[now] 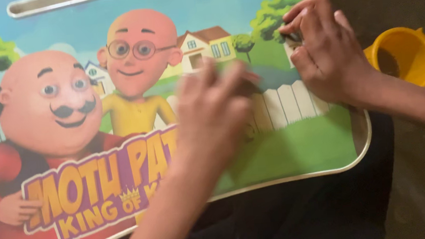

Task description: The person wipes a plastic tray with a red cloth, repeatedly dipping the cloth into a yellow cup of water to wet it. The tray is cleaned section by section, and the cloth is wrung out between dips.

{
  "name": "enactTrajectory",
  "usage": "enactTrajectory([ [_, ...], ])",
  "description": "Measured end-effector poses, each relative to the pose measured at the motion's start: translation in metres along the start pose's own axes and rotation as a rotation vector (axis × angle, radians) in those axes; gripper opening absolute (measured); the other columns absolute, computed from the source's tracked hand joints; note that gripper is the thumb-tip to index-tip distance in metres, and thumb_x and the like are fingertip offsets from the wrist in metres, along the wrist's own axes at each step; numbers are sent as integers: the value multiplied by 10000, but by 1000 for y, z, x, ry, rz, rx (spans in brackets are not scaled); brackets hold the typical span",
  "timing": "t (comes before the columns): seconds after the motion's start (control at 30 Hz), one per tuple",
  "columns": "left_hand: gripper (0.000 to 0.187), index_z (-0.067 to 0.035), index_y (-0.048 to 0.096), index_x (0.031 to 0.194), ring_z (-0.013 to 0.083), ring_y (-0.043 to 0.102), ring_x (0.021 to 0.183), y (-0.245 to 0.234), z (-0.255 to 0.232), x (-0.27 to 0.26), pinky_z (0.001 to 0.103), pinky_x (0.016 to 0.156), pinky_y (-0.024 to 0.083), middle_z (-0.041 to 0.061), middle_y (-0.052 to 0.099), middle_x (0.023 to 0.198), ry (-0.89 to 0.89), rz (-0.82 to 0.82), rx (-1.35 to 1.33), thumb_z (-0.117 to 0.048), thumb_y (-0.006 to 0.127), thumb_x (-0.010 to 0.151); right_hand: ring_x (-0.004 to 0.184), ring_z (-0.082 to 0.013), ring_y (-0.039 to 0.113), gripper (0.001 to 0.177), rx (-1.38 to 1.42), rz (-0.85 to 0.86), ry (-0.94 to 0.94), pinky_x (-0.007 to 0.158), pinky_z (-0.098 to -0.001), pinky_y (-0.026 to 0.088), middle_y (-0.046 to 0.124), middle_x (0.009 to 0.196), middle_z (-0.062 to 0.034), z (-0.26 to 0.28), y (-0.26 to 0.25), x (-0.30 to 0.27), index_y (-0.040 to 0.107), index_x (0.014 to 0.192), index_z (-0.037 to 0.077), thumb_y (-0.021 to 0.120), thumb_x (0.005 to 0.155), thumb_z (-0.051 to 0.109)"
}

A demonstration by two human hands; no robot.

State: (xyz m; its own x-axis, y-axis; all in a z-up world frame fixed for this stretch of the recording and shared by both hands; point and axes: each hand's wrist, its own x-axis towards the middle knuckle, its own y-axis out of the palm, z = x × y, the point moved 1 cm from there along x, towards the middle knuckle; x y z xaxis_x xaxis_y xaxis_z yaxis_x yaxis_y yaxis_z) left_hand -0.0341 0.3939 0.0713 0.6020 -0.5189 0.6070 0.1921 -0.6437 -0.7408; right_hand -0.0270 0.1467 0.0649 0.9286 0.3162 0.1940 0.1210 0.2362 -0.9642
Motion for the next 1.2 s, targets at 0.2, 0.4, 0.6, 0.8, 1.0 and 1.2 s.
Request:
enactTrajectory([
  [0.2,144,-52,672,740,286,613,1007,-10,-56,-29,458,781,494,55,621,1020,112,223,-233,-168,712,665,1189,-259,542,266,39,-18,28,981,-464,401,480,1308,-130,-1,1,-2,514,1162,5,539,911,88],
  [0.4,358,29,765,1071,321,596,909,11,-7,-21,434,771,503,112,588,950,-78,193,8,-138,674,767,1134,-260,534,243,-18,-2,30,947,-435,403,472,1286,-131,-2,1,-4,518,1143,6,527,910,71],
  [0.6,209,-45,765,986,307,589,880,-10,24,-14,444,721,454,58,615,953,-46,156,-35,-162,663,845,1136,-254,543,277,44,-27,23,937,-450,398,470,1278,-119,3,-2,2,513,1139,3,527,876,88],
  [0.8,143,-45,649,860,285,621,953,-16,-46,-33,427,778,520,63,630,999,80,214,-334,-145,667,759,1083,-268,545,300,21,-22,60,896,-456,394,479,1247,-123,4,-5,8,537,1130,13,542,841,95],
  [1.0,262,-79,716,1010,329,628,979,-2,40,-8,445,708,492,68,636,1011,-164,142,24,-66,618,768,1123,-277,553,310,37,-32,70,906,-450,415,499,1253,-121,4,-7,5,549,1142,14,528,841,82],
  [1.2,49,-99,677,856,291,607,887,-4,-32,-22,448,728,455,45,605,959,28,141,-282,-129,705,830,1086,-292,551,305,51,-47,89,893,-466,423,500,1226,-129,2,-7,5,553,1133,22,528,834,78],
])
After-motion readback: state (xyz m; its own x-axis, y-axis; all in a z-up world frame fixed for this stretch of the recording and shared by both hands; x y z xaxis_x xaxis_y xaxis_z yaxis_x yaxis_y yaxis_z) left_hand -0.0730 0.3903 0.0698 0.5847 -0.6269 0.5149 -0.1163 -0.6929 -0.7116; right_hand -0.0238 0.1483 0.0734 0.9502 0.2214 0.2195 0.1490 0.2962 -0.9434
